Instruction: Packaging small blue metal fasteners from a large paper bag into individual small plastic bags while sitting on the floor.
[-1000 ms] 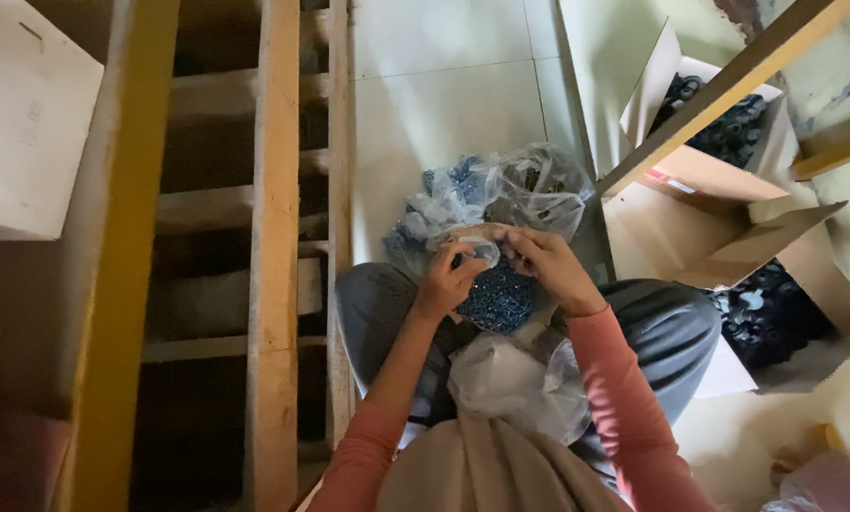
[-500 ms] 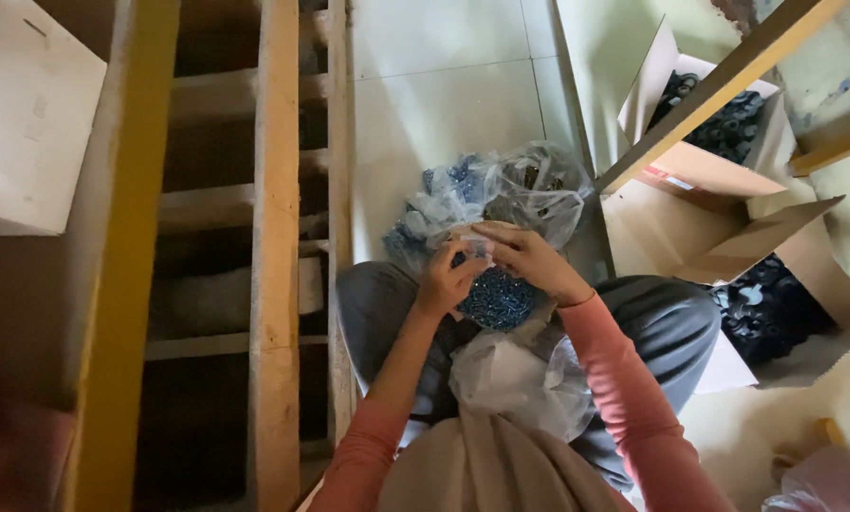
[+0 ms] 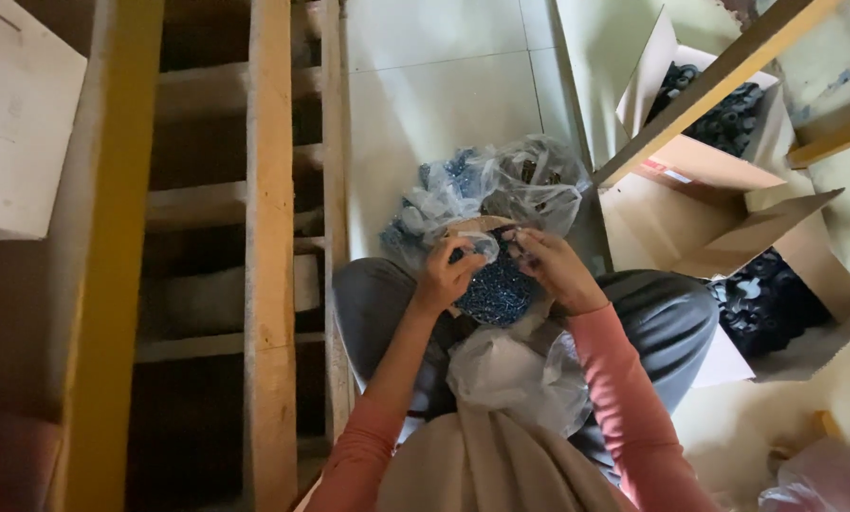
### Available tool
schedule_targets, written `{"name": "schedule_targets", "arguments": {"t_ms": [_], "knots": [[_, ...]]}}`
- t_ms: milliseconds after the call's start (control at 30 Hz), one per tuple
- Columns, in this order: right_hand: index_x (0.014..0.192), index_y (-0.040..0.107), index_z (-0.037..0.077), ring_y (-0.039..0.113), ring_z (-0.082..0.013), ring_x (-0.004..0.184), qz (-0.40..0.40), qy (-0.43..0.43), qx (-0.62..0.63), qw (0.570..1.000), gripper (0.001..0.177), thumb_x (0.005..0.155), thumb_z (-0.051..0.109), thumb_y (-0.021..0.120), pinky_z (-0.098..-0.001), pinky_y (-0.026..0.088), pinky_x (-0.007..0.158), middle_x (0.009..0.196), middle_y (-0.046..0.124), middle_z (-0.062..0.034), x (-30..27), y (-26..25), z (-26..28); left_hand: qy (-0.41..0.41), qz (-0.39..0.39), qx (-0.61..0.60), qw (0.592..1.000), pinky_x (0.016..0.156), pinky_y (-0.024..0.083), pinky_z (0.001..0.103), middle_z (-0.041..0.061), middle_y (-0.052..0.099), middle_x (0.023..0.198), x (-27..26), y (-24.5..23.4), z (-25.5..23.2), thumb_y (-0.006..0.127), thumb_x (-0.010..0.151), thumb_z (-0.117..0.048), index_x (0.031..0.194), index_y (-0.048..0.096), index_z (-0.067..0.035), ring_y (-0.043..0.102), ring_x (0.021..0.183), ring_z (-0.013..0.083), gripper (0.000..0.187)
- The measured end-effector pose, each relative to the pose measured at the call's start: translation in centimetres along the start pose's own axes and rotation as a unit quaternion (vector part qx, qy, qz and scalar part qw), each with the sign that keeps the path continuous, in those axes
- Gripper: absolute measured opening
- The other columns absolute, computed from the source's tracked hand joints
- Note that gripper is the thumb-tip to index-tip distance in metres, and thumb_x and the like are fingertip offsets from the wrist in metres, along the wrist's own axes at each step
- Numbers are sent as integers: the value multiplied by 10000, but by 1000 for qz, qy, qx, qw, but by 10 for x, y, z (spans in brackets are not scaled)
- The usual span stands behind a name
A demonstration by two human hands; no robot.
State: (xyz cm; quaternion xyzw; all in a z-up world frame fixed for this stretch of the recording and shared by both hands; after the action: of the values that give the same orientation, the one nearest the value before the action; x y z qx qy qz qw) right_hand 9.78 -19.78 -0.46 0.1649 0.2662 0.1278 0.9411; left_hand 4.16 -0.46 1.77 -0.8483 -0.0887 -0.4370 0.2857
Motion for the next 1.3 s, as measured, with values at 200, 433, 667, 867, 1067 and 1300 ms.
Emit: {"name": "schedule_targets", "arguments": {"t_ms": [200,433,667,867,1067,1300], "knots": [[1055,773,71,672,-197,876,50,-143,-344,927,280,984,338,724,-363,540,740,834,699,-115,-12,41,45,8,2,22,1000,734,625,411,22,603,1050,4,-3,-4,647,1021,-77,964,774,-205,656,820,235,189],[1239,757,171,680,-428,1057,-13,-160,-437,885,328,996,369,659,-512,533,885,1101,738,-206,-26,47,55,9,-23,18,1000,715,630,422,8,596,1074,9,-5,-11,617,1038,-85,990,767,-201,647,840,228,195],[1255,684,-29,595,-109,898,-33,-15,-159,987,387,1043,283,597,-289,558,600,1003,552,-61,-18,-1,11,-6,-15,8,1000,704,633,410,-8,603,1044,5,-3,-6,667,1017,-123,984,791,-222,654,816,231,162],[1288,704,5,590,-74,825,17,-61,-221,973,438,1016,348,681,-276,519,610,869,593,-20,-24,9,31,-11,15,-3,1000,706,634,416,-7,602,1154,11,-7,-10,607,1024,-38,981,770,-219,660,881,264,247],[1240,768,129,705,-272,774,43,-133,-434,890,380,933,346,713,-418,559,763,792,759,-141,-35,66,68,-27,36,28,999,762,626,426,12,590,1189,8,-5,-11,599,1019,3,1018,771,-221,671,944,274,283],[1356,689,94,665,-188,844,21,-89,-240,966,381,1011,227,597,-344,560,715,918,688,-101,-14,29,30,-12,4,5,1000,776,627,456,47,599,1231,-6,1,2,592,1023,7,985,769,-206,665,962,312,280]]}}
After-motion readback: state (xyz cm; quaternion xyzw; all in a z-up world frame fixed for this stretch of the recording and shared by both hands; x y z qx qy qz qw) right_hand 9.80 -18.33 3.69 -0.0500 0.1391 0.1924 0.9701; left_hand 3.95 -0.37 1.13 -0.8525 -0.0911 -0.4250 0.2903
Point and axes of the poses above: each hand's wrist, its own x-axis towards the middle knuckle, its own y-axis out of the palm, z = x × y, the point moved 6 cm from there along x, towards the middle knuckle
